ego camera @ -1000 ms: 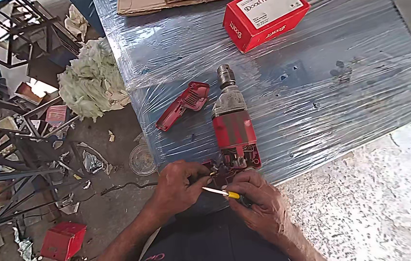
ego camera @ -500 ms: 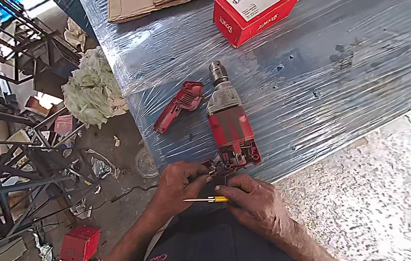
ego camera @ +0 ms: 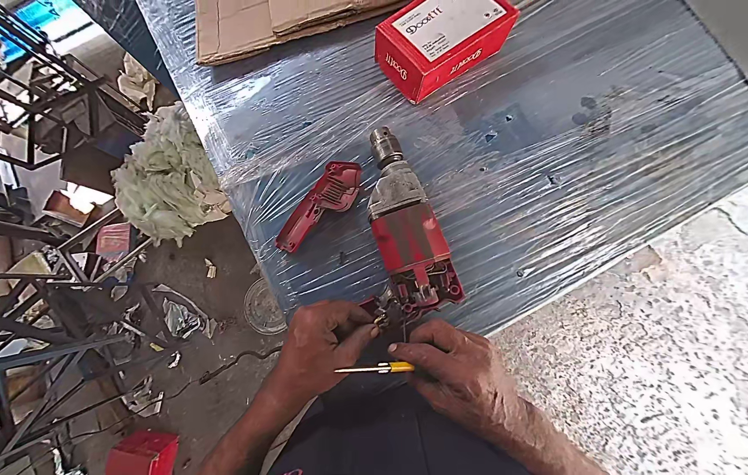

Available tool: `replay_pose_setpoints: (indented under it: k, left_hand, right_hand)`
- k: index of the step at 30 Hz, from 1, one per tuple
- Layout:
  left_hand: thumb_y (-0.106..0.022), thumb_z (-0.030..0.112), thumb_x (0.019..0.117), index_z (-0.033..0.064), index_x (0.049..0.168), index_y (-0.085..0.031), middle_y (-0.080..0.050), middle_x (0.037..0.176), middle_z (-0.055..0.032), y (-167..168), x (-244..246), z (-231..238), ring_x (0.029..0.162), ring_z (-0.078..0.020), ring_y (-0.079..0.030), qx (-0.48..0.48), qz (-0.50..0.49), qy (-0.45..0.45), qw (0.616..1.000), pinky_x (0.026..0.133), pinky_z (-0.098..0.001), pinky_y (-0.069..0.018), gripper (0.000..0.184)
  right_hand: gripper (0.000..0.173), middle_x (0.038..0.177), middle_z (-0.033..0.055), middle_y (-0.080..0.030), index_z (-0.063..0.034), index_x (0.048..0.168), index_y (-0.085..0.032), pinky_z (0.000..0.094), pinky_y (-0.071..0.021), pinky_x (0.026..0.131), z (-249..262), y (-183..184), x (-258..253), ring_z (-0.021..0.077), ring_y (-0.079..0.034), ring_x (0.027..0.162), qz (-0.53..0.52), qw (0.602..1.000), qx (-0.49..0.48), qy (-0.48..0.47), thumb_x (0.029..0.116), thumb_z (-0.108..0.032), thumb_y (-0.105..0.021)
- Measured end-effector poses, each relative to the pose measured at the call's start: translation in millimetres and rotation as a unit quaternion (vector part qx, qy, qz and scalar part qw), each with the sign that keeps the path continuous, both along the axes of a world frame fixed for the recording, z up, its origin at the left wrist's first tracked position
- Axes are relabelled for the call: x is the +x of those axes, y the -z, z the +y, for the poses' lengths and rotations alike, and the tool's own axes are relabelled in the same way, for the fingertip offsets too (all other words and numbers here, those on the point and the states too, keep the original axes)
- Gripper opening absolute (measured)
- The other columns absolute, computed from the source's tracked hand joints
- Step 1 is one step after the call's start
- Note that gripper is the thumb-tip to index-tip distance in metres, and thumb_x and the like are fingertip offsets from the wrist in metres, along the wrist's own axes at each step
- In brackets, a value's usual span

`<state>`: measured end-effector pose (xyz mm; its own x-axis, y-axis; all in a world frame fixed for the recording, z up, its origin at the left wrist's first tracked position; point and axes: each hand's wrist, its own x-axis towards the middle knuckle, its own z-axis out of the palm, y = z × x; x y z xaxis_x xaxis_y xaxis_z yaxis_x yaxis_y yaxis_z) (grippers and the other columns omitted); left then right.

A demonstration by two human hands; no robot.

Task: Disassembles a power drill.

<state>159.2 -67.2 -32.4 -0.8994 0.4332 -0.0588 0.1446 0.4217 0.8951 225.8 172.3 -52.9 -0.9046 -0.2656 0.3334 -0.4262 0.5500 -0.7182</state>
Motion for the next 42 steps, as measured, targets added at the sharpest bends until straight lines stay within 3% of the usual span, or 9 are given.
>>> replay_pose_setpoints:
  k: [2,7,13,26,32,35,38,42]
  left_hand:
    - [-0.078,0.023,0.0913,0.0091,0.097,-0.073,-0.068,0.073,0.0055,1,2,1,0.058,-0.0013,-0.057,0.016,0.028,-0.015,0.999,0.053,-0.0189,-0.0496,0.016]
    - [-0.079,0.023,0.0901,0.0131,0.097,-0.075,-0.07,0.076,0.0072,4,6,1,0.065,-0.0026,-0.059,0.001,0.097,-0.023,0.995,0.064,-0.0237,-0.0511,0.013]
    - [-0.079,0.022,0.0899,0.0145,0.096,-0.077,-0.071,0.078,0.0077,5,7,1,0.069,-0.0024,-0.06,-0.014,0.127,-0.022,0.992,0.068,-0.0246,-0.0512,0.01]
    - [-0.08,0.021,0.0876,0.0171,0.094,-0.077,-0.069,0.076,0.0064,9,13,1,0.071,-0.0042,-0.059,-0.031,0.211,-0.037,0.976,0.068,-0.0235,-0.0499,0.008]
    - [-0.078,0.019,0.0882,0.0158,0.094,-0.077,-0.069,0.076,0.0071,7,11,-1,0.069,-0.0032,-0.059,-0.01,0.172,-0.03,0.985,0.065,-0.0223,-0.0493,0.007]
    - [-0.077,0.016,0.0884,0.0129,0.096,-0.076,-0.07,0.077,0.0055,6,9,-3,0.068,-0.0032,-0.061,0.018,0.143,-0.035,0.989,0.064,-0.0219,-0.0539,0.009]
    - [-0.075,0.016,0.0902,0.0121,0.101,-0.074,-0.071,0.083,0.0049,1,6,-4,0.07,-0.0031,-0.064,0.035,0.14,-0.046,0.988,0.065,-0.0214,-0.057,0.011]
    - [-0.078,0.026,0.0891,0.0185,0.104,-0.074,-0.071,0.092,0.0065,-5,-1,0,0.084,-0.0048,-0.066,0.012,0.199,-0.063,0.978,0.072,-0.022,-0.0568,0.017]
  right_hand:
    - [0.017,0.091,-0.001,-0.066,-0.0259,0.11,-0.076,0.0223,-0.0498,0.061,0,2,0,0.0067,-0.063,0.078,0.007,1.0,0.0,0.001,0.096,-0.026,-0.068]
    - [0.016,0.092,-0.0003,-0.067,-0.025,0.11,-0.076,0.0236,-0.0511,0.061,-3,3,-3,0.0082,-0.064,0.079,0.017,1.0,-0.004,-0.002,0.0963,-0.026,-0.067]
    - [0.016,0.092,-0.0003,-0.067,-0.0245,0.109,-0.076,0.0234,-0.0512,0.061,-3,1,-4,0.008,-0.064,0.079,0.014,1.0,-0.008,-0.003,0.0959,-0.025,-0.067]
    - [0.016,0.092,0.0006,-0.067,-0.0227,0.109,-0.076,0.0238,-0.0506,0.061,-6,-1,-5,0.0089,-0.063,0.078,0.014,1.0,-0.004,-0.011,0.096,-0.023,-0.067]
    - [0.024,0.097,0.0012,-0.068,-0.0217,0.118,-0.073,0.0237,-0.0548,0.067,-1,0,1,0.0087,-0.066,0.084,0.002,0.999,-0.037,-0.009,0.0946,-0.023,-0.071]
    - [0.024,0.098,-0.0015,-0.071,-0.0172,0.112,-0.068,0.0203,-0.0578,0.073,12,-6,12,0.0048,-0.068,0.087,-0.02,0.996,-0.09,0.022,0.0904,-0.024,-0.077]
    - [0.025,0.093,-0.0064,-0.071,-0.0176,0.107,-0.067,0.0148,-0.0566,0.068,33,-12,24,-0.0009,-0.066,0.08,-0.034,0.987,-0.124,0.098,0.0889,-0.028,-0.081]
    - [0.021,0.093,-0.0063,-0.071,-0.0198,0.106,-0.073,0.0165,-0.0557,0.063,72,-19,35,0.0006,-0.065,0.075,-0.052,0.962,-0.125,0.238,0.0905,-0.033,-0.08]
